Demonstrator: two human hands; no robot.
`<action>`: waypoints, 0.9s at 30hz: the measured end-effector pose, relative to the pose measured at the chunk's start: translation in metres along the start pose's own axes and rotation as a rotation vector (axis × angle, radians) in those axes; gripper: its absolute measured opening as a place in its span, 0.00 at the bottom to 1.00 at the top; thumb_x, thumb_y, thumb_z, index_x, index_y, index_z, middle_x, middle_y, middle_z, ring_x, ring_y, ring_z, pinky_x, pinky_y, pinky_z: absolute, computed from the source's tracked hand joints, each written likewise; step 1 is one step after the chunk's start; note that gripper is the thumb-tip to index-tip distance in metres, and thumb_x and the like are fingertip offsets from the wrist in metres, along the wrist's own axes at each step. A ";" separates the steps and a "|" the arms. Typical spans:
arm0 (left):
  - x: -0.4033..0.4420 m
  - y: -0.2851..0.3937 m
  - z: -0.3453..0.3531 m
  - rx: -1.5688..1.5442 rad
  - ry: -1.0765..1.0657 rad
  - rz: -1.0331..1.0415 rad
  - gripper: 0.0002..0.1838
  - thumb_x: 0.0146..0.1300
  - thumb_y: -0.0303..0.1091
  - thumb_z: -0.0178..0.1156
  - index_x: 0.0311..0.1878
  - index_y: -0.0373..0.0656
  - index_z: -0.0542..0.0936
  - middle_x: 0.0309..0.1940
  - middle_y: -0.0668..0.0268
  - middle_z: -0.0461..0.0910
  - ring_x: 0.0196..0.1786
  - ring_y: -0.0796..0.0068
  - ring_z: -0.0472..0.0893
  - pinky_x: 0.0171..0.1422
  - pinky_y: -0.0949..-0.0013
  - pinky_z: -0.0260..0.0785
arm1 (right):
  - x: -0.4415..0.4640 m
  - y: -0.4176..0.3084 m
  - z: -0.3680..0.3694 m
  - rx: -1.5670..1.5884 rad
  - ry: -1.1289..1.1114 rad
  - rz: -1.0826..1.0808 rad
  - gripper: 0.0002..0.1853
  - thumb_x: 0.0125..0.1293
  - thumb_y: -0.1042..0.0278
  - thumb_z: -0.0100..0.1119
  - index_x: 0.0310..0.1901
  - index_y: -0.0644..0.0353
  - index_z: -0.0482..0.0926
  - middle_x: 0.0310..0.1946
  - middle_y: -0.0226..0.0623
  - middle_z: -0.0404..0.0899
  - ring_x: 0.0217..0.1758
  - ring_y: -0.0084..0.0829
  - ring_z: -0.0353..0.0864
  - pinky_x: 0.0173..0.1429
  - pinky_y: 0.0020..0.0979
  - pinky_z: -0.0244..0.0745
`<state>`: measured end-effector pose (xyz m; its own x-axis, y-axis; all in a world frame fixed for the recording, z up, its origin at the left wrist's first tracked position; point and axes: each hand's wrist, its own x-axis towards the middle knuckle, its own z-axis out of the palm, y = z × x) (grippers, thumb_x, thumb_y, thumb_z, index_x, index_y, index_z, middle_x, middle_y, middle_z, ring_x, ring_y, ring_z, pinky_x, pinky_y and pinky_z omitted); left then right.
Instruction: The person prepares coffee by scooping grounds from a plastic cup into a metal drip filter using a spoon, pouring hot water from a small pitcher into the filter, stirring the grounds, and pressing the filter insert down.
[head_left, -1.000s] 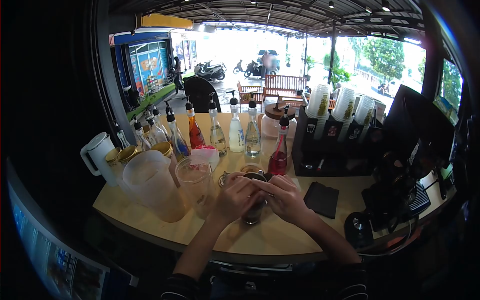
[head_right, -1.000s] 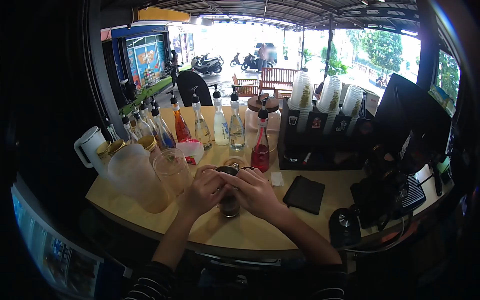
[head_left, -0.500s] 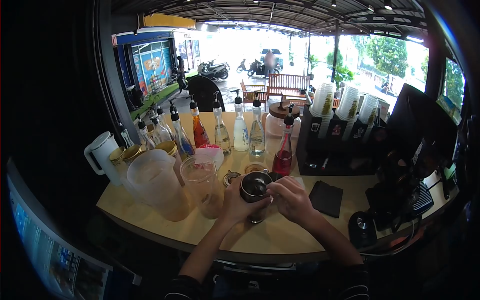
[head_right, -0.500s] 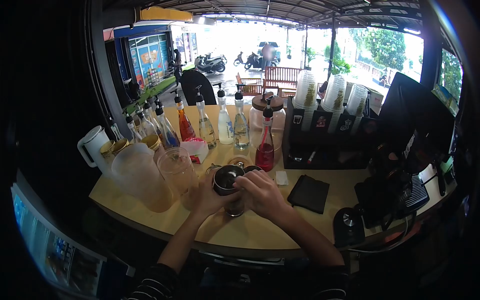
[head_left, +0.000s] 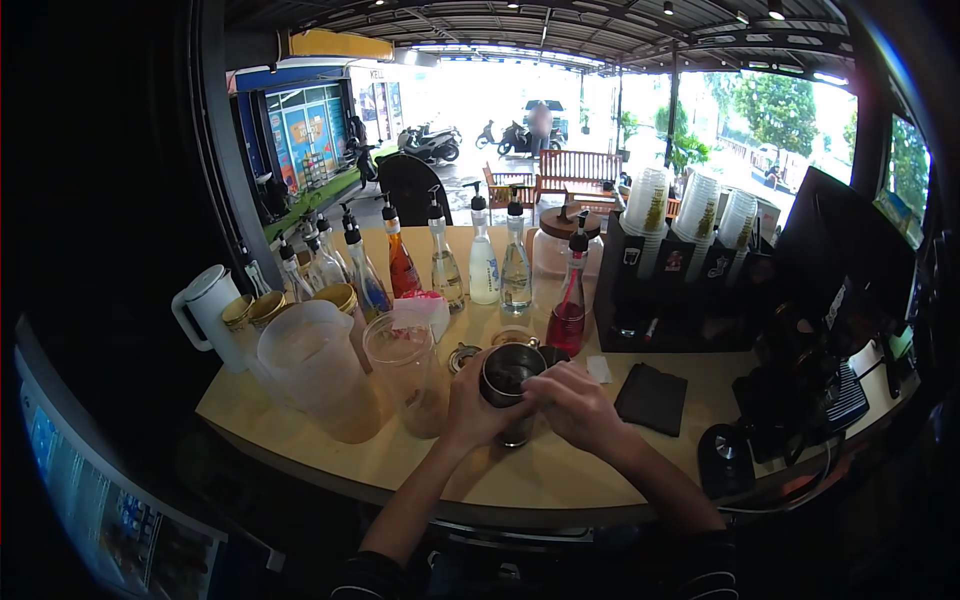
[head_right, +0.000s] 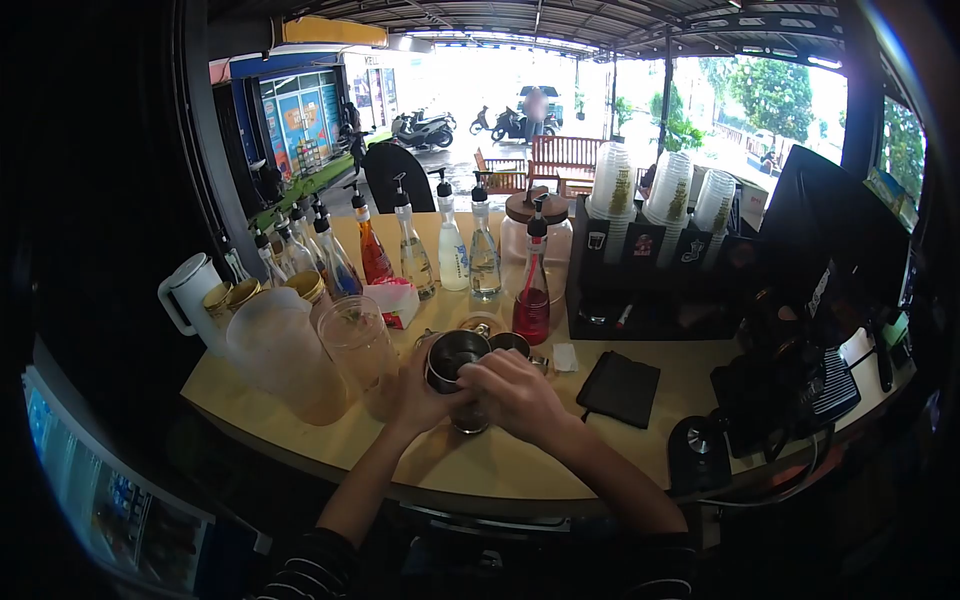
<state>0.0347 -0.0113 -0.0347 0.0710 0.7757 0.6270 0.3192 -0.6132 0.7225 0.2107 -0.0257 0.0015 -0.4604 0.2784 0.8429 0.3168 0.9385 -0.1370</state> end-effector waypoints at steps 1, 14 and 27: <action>0.000 0.002 0.000 0.004 -0.004 -0.006 0.39 0.36 0.43 0.79 0.52 0.38 0.75 0.43 0.59 0.81 0.47 0.65 0.82 0.54 0.64 0.73 | 0.000 0.001 -0.002 0.002 0.000 0.000 0.12 0.53 0.82 0.64 0.40 0.63 0.78 0.29 0.37 0.77 0.31 0.36 0.78 0.37 0.34 0.73; 0.001 -0.012 0.000 -0.209 -0.046 -0.014 0.47 0.36 0.37 0.80 0.61 0.40 0.66 0.54 0.60 0.75 0.57 0.69 0.76 0.62 0.65 0.69 | 0.006 -0.014 -0.011 0.023 -0.043 -0.024 0.22 0.46 0.78 0.67 0.47 0.63 0.75 0.30 0.36 0.75 0.34 0.37 0.79 0.40 0.35 0.75; 0.006 -0.018 0.000 -0.260 -0.087 0.064 0.48 0.34 0.33 0.80 0.62 0.42 0.65 0.57 0.60 0.71 0.60 0.65 0.74 0.65 0.64 0.67 | 0.000 -0.019 -0.005 0.038 -0.068 -0.035 0.22 0.48 0.76 0.69 0.47 0.60 0.75 0.32 0.35 0.74 0.34 0.35 0.76 0.39 0.35 0.73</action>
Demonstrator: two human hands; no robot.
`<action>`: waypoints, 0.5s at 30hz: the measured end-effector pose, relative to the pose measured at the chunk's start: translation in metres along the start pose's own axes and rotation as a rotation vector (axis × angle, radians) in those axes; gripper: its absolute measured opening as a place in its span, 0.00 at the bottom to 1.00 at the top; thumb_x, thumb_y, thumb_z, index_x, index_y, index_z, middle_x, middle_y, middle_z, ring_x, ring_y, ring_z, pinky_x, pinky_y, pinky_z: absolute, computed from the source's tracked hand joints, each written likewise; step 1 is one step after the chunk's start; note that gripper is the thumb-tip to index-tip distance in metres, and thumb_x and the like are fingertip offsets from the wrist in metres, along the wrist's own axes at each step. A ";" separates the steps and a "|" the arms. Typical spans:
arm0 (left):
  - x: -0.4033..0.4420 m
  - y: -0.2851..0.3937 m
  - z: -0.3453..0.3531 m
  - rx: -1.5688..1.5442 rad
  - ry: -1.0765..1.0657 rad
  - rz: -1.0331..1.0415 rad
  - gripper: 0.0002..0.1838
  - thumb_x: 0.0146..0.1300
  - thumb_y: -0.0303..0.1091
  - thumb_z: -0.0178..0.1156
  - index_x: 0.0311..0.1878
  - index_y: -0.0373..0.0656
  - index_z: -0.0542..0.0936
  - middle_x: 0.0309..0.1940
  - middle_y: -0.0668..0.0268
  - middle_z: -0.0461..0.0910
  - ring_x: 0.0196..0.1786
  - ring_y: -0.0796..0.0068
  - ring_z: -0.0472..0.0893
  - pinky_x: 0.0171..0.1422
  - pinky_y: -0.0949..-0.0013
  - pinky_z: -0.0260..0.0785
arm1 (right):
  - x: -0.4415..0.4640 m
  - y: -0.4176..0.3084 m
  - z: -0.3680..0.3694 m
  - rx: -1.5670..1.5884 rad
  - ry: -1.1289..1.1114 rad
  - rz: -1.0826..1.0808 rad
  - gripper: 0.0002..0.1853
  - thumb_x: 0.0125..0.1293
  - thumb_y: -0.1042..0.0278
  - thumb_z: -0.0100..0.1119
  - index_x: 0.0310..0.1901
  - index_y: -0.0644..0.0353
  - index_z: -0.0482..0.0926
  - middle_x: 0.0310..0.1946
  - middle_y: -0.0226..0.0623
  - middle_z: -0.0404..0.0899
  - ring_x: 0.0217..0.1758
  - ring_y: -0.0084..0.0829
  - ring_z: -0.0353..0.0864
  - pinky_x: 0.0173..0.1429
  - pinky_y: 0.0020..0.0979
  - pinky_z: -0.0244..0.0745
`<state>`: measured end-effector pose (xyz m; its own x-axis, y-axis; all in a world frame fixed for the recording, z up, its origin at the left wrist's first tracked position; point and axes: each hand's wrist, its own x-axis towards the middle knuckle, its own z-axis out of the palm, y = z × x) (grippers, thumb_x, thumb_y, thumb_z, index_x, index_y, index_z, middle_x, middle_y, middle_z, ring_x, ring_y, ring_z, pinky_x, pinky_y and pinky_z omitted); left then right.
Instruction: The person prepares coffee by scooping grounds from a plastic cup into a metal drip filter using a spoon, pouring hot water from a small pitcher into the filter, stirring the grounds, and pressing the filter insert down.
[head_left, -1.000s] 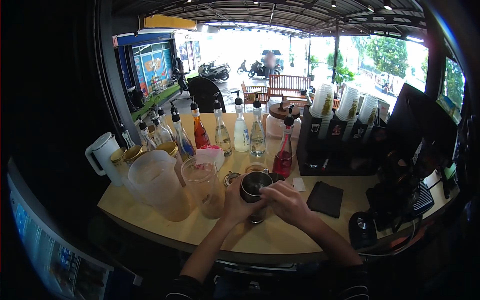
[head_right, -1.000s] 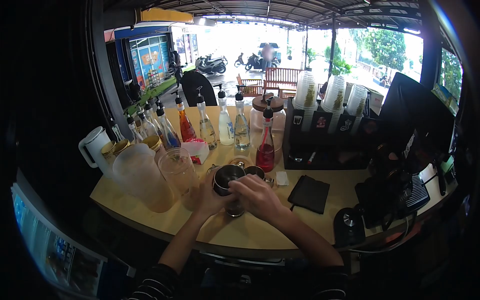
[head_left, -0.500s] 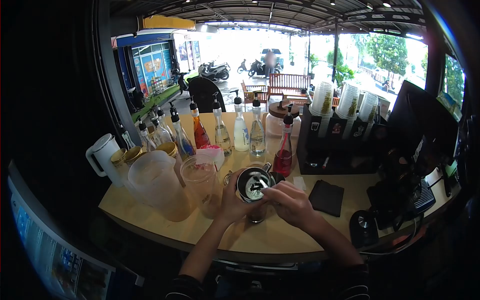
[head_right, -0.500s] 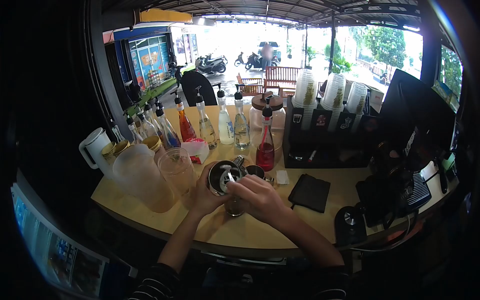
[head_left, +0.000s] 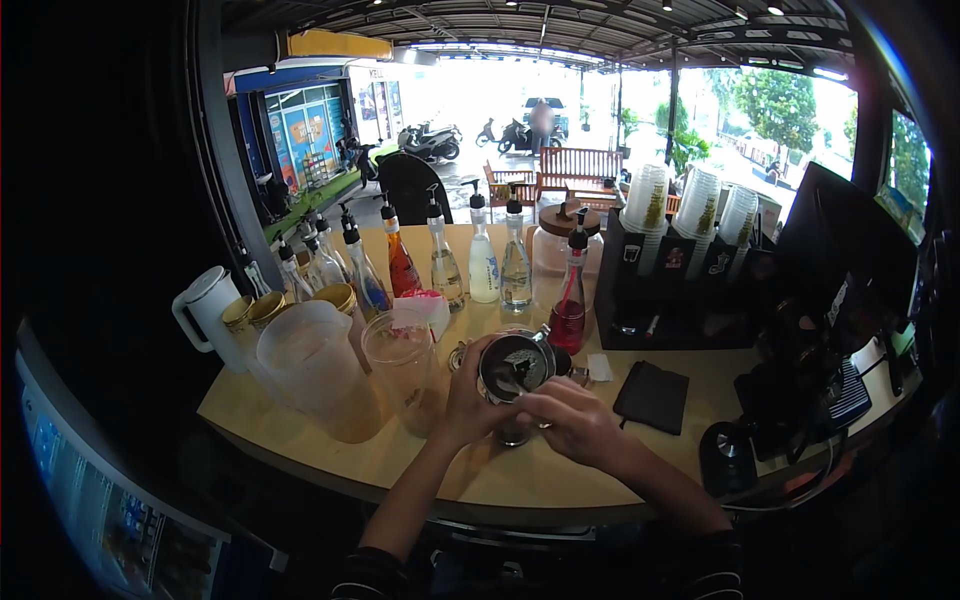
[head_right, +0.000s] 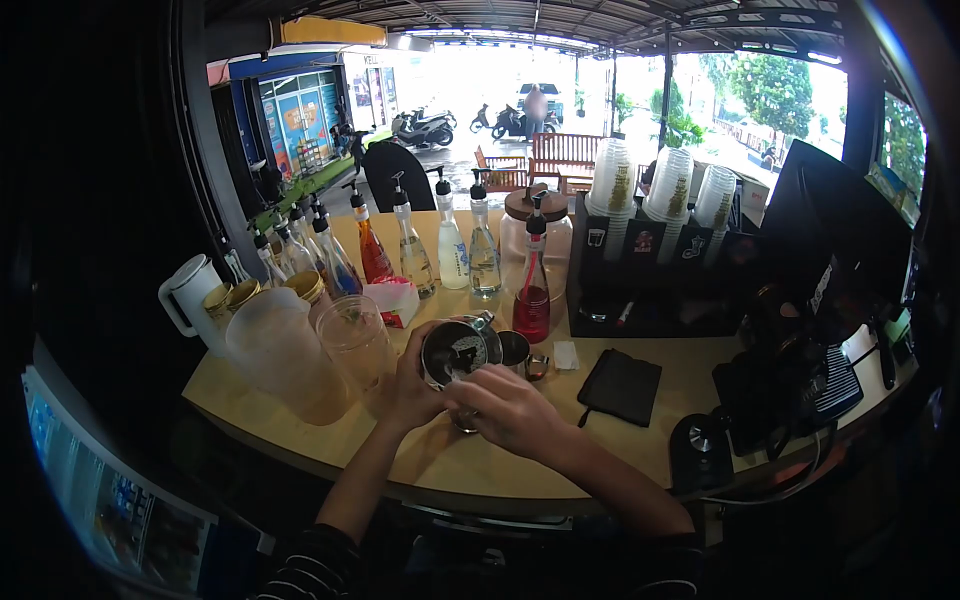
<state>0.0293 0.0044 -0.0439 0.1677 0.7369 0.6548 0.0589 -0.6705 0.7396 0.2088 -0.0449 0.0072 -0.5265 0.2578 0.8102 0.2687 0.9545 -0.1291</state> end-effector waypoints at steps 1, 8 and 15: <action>0.000 0.002 -0.001 0.036 -0.015 0.018 0.48 0.34 0.33 0.80 0.62 0.42 0.64 0.57 0.60 0.71 0.60 0.65 0.73 0.66 0.64 0.66 | 0.000 0.002 0.000 0.002 0.037 0.038 0.18 0.52 0.76 0.68 0.46 0.61 0.76 0.31 0.35 0.74 0.34 0.36 0.76 0.39 0.34 0.72; 0.001 -0.001 0.002 -0.150 -0.014 -0.012 0.49 0.34 0.33 0.80 0.62 0.42 0.63 0.63 0.58 0.68 0.64 0.65 0.71 0.69 0.63 0.64 | 0.001 0.001 0.000 0.076 -0.038 0.019 0.17 0.53 0.75 0.67 0.46 0.61 0.75 0.33 0.36 0.74 0.35 0.36 0.76 0.41 0.35 0.71; 0.002 0.002 0.006 -0.194 -0.011 0.060 0.48 0.37 0.29 0.79 0.61 0.42 0.61 0.65 0.55 0.66 0.68 0.62 0.67 0.71 0.63 0.61 | 0.000 0.001 -0.002 0.119 -0.027 0.134 0.10 0.58 0.78 0.64 0.42 0.62 0.77 0.31 0.38 0.76 0.32 0.34 0.77 0.36 0.32 0.72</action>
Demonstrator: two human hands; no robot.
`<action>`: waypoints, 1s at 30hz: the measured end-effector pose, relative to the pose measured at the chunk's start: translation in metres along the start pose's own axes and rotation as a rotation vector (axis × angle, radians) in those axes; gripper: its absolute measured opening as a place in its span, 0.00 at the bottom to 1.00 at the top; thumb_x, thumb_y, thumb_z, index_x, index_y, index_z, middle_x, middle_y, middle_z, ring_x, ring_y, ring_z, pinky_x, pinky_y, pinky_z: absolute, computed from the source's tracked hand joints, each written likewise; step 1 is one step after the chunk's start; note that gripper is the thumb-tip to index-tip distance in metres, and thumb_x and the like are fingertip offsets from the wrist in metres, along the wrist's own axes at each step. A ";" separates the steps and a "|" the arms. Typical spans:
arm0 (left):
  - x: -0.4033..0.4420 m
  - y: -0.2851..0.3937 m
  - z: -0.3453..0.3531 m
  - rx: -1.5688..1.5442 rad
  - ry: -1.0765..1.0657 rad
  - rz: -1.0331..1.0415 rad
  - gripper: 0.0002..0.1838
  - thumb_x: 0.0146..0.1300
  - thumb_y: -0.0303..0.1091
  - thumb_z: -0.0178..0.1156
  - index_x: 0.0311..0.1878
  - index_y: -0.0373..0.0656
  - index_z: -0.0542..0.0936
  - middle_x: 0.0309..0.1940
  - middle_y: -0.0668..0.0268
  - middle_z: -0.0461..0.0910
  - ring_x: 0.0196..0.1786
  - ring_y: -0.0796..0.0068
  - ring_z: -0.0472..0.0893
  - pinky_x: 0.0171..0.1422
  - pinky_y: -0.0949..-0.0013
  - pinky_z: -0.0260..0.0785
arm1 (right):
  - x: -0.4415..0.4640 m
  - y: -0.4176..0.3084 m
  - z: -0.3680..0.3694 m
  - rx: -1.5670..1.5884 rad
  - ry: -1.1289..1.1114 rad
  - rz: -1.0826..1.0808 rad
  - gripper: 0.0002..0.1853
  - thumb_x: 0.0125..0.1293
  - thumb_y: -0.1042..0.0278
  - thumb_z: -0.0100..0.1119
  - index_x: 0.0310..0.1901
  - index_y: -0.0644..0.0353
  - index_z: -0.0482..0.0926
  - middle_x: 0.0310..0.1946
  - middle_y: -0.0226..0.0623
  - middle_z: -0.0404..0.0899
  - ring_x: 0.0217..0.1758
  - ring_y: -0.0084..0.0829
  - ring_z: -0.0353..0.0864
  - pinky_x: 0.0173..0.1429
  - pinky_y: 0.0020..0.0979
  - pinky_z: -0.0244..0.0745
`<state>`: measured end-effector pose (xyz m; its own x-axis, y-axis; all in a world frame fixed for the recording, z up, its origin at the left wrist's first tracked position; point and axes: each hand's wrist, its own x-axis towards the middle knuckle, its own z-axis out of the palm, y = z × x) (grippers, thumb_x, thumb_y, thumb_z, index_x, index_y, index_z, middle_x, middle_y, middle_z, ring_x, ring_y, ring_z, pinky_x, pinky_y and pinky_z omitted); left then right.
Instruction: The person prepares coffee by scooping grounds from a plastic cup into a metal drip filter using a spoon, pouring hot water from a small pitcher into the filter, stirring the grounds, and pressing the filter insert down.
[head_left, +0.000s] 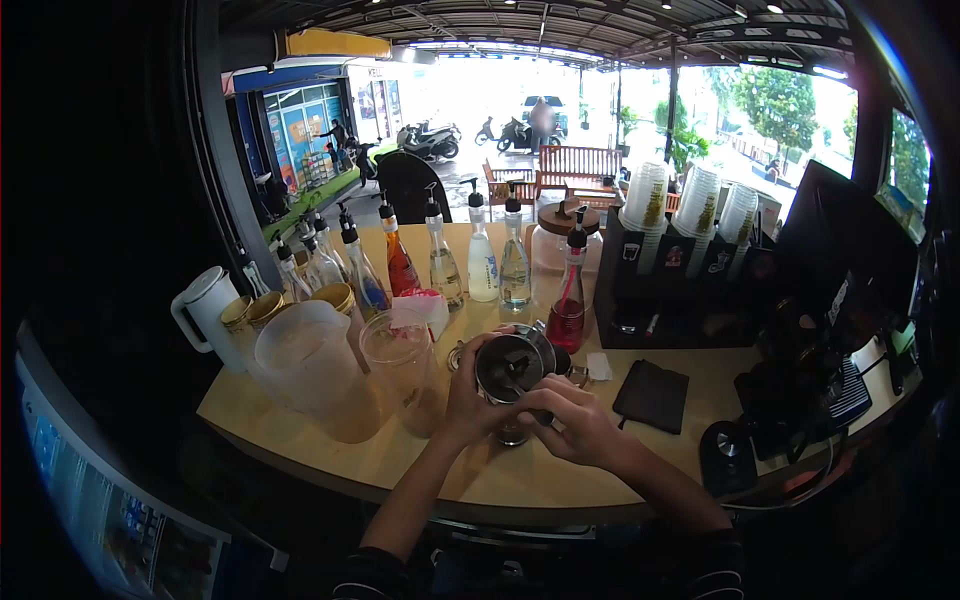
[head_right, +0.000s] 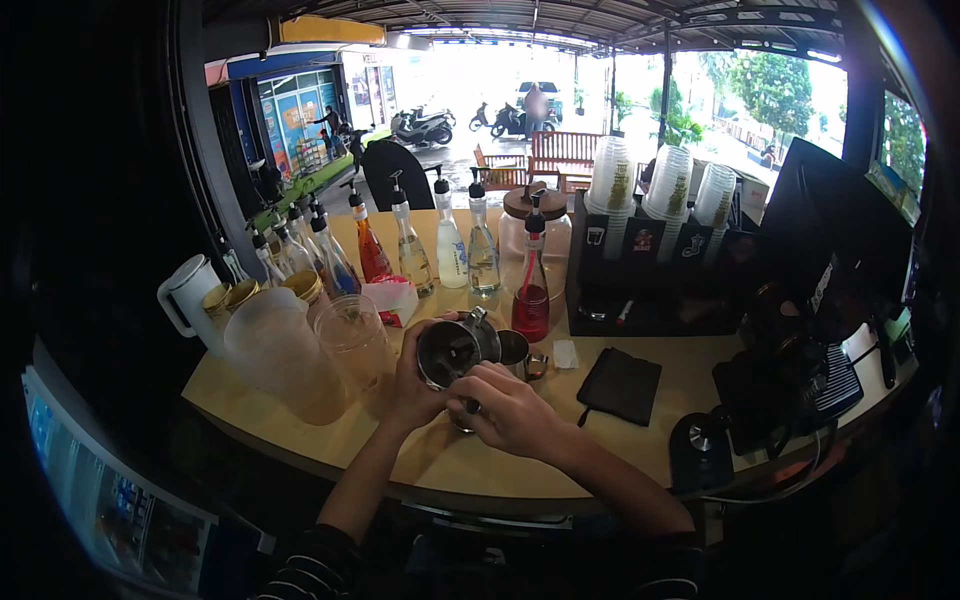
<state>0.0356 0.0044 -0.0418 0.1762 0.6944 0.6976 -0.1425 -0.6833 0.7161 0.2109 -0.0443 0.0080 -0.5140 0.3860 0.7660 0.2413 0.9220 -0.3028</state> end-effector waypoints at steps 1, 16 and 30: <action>0.000 0.000 0.000 0.020 0.016 -0.002 0.47 0.37 0.29 0.79 0.61 0.42 0.61 0.65 0.55 0.66 0.68 0.62 0.67 0.72 0.62 0.61 | 0.000 0.000 0.000 -0.008 0.032 -0.007 0.10 0.58 0.78 0.64 0.41 0.62 0.76 0.31 0.38 0.76 0.32 0.34 0.77 0.36 0.32 0.72; 0.002 -0.005 -0.003 0.111 -0.026 0.071 0.45 0.39 0.28 0.78 0.61 0.43 0.61 0.64 0.55 0.67 0.70 0.60 0.64 0.72 0.62 0.59 | -0.003 0.007 -0.009 0.168 0.006 0.133 0.04 0.64 0.80 0.54 0.40 0.65 0.74 0.32 0.40 0.75 0.35 0.33 0.78 0.40 0.30 0.72; 0.004 -0.004 -0.006 0.180 -0.061 0.050 0.44 0.39 0.30 0.77 0.60 0.47 0.61 0.62 0.57 0.69 0.72 0.57 0.61 0.76 0.58 0.49 | 0.002 0.012 -0.019 0.226 -0.079 0.155 0.04 0.66 0.77 0.53 0.41 0.65 0.73 0.34 0.40 0.76 0.37 0.33 0.79 0.43 0.31 0.72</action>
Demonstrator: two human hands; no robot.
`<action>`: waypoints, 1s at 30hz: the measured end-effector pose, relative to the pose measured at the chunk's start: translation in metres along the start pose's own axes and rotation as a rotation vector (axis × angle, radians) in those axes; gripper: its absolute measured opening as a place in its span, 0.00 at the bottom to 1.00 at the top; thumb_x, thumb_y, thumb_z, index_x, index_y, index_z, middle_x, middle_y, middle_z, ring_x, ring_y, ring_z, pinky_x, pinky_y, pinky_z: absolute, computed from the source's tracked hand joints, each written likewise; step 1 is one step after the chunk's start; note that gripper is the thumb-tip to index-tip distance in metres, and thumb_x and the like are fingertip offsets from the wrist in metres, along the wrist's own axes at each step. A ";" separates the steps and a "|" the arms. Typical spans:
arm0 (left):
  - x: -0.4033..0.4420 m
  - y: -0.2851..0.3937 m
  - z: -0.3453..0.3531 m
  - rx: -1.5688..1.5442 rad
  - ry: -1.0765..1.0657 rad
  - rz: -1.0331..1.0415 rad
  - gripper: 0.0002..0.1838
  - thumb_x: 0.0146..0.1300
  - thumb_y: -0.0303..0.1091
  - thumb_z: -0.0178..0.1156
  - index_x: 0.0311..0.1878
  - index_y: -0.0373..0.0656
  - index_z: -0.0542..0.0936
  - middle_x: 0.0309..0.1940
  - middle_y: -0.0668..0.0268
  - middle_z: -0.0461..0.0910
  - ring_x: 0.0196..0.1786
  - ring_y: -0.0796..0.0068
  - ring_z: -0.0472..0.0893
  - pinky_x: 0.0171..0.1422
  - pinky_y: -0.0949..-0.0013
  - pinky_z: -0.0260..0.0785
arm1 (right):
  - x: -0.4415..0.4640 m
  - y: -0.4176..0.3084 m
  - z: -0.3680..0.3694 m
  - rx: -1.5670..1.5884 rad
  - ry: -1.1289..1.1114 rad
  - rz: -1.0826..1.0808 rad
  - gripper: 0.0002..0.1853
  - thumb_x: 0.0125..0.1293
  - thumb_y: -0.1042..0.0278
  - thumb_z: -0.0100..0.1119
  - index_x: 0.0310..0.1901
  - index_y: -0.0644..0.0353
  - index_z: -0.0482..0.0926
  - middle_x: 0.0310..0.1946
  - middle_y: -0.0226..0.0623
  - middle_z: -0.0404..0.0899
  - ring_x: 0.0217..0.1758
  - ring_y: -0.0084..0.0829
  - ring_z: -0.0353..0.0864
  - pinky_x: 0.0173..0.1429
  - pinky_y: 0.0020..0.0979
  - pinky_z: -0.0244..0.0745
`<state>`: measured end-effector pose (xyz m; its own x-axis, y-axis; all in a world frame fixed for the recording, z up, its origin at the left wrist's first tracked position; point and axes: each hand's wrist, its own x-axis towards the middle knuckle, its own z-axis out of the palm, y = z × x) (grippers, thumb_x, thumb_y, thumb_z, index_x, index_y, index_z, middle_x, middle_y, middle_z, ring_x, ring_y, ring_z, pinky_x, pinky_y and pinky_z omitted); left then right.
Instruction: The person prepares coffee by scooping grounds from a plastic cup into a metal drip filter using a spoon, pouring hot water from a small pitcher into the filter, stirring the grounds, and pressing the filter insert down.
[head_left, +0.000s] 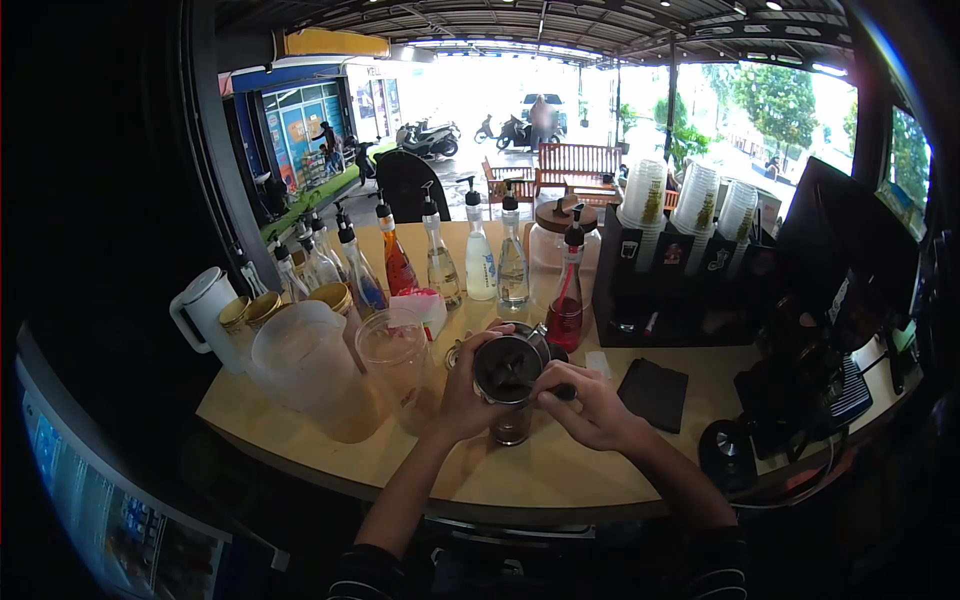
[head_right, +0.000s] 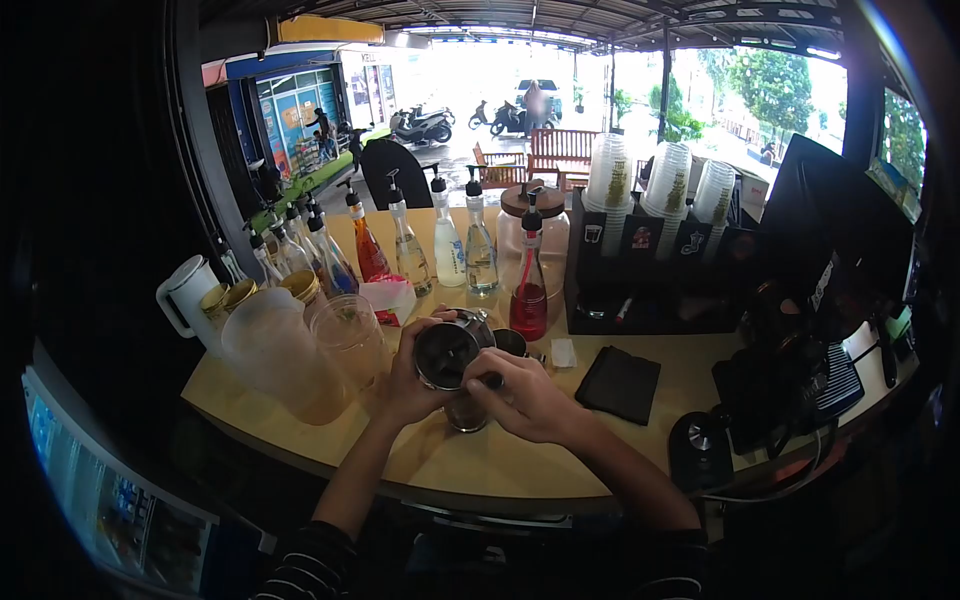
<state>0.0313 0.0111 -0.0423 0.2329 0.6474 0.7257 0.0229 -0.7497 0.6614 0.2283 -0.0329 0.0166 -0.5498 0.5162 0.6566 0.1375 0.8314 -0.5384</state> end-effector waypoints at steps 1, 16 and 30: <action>0.000 0.000 0.000 -0.017 -0.004 -0.021 0.44 0.40 0.31 0.77 0.60 0.48 0.62 0.62 0.58 0.70 0.72 0.57 0.61 0.77 0.57 0.46 | 0.000 0.002 -0.002 0.024 0.004 0.019 0.04 0.66 0.76 0.52 0.41 0.65 0.73 0.34 0.40 0.76 0.37 0.33 0.79 0.43 0.31 0.71; 0.003 0.001 -0.008 0.137 -0.098 -0.018 0.44 0.41 0.37 0.76 0.61 0.50 0.62 0.62 0.63 0.71 0.73 0.60 0.61 0.78 0.46 0.31 | 0.008 -0.003 -0.012 0.124 -0.045 0.159 0.08 0.70 0.71 0.46 0.42 0.64 0.74 0.31 0.37 0.76 0.35 0.28 0.77 0.42 0.29 0.71; 0.012 0.023 -0.022 0.367 -0.191 -0.024 0.44 0.39 0.39 0.75 0.62 0.53 0.65 0.62 0.66 0.70 0.69 0.64 0.66 0.77 0.42 0.32 | 0.025 0.003 -0.034 0.061 -0.216 0.180 0.10 0.71 0.70 0.49 0.41 0.65 0.79 0.24 0.33 0.79 0.29 0.22 0.79 0.36 0.26 0.73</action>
<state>0.0130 0.0042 -0.0141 0.4033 0.6539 0.6401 0.3678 -0.7564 0.5410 0.2430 -0.0104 0.0489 -0.6848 0.5929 0.4237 0.2023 0.7133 -0.6710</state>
